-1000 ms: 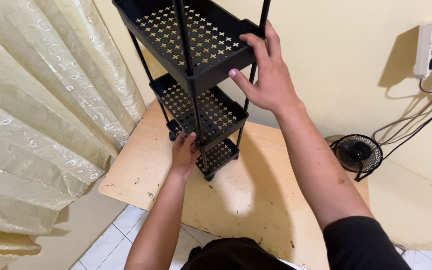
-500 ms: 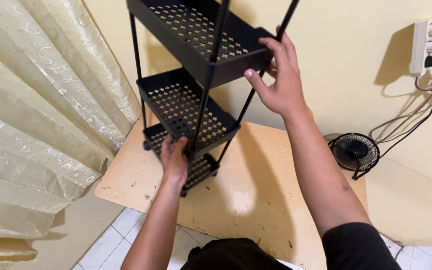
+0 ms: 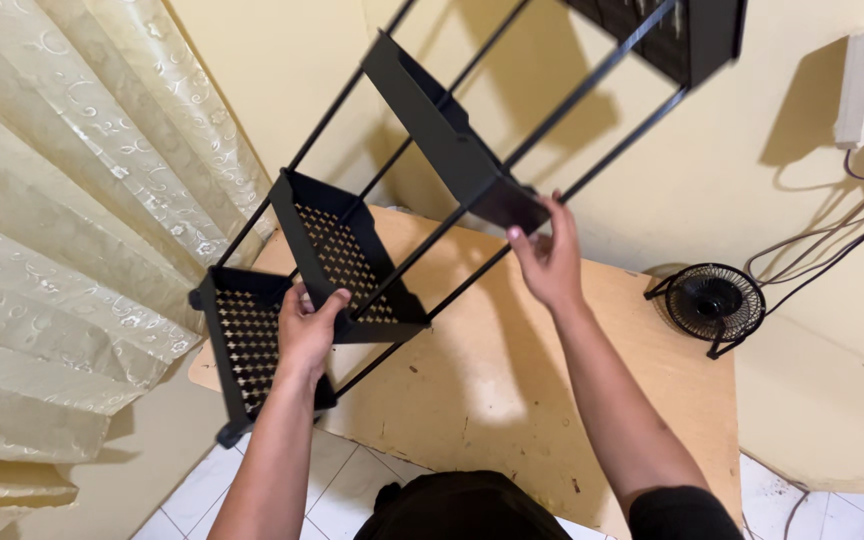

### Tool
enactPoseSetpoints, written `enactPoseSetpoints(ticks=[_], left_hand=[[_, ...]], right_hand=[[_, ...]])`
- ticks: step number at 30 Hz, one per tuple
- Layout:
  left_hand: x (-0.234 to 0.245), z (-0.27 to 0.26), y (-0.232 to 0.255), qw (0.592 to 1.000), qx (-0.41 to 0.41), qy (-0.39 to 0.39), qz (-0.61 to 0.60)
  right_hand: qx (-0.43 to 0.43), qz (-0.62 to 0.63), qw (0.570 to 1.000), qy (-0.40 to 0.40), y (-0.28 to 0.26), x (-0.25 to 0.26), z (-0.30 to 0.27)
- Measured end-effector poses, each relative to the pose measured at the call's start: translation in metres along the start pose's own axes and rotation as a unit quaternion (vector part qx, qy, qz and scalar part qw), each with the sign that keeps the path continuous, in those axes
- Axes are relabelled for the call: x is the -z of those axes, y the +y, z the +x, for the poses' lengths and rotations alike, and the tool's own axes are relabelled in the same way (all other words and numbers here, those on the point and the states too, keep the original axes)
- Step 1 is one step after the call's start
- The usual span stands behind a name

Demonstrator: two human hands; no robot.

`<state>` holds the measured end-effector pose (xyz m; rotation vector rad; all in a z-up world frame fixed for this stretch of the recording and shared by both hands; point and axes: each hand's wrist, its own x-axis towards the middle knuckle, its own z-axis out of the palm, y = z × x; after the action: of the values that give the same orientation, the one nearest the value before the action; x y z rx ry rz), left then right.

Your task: The person disassembles a black three-tier rolling cart by removing the top tray, then detaching the side panels and vertical support rods. The components are placed on a wooden table.

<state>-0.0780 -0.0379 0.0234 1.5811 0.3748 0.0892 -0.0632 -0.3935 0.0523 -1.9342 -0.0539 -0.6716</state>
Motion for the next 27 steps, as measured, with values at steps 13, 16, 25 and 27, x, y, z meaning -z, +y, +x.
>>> enactPoseSetpoints(ticks=[13, 16, 25, 27], left_hand=[[0.033, -0.017, -0.014, 0.969, 0.046, 0.012, 0.244], [0.042, -0.014, -0.025, 0.961, 0.046, 0.005, 0.271], [0.058, -0.005, -0.060, 0.947, 0.045, -0.004, 0.319], [0.059, -0.007, -0.066, 0.946, 0.035, -0.003, 0.323]], right_hand=[[-0.276, 0.077, 0.952, -0.110, 0.110, -0.038, -0.135], [-0.332, 0.082, 0.930, -0.135, 0.115, -0.045, -0.157], [-0.376, 0.126, 0.898, -0.191, 0.140, -0.064, -0.203], [-0.395, 0.128, 0.886, -0.206, 0.144, -0.066, -0.214]])
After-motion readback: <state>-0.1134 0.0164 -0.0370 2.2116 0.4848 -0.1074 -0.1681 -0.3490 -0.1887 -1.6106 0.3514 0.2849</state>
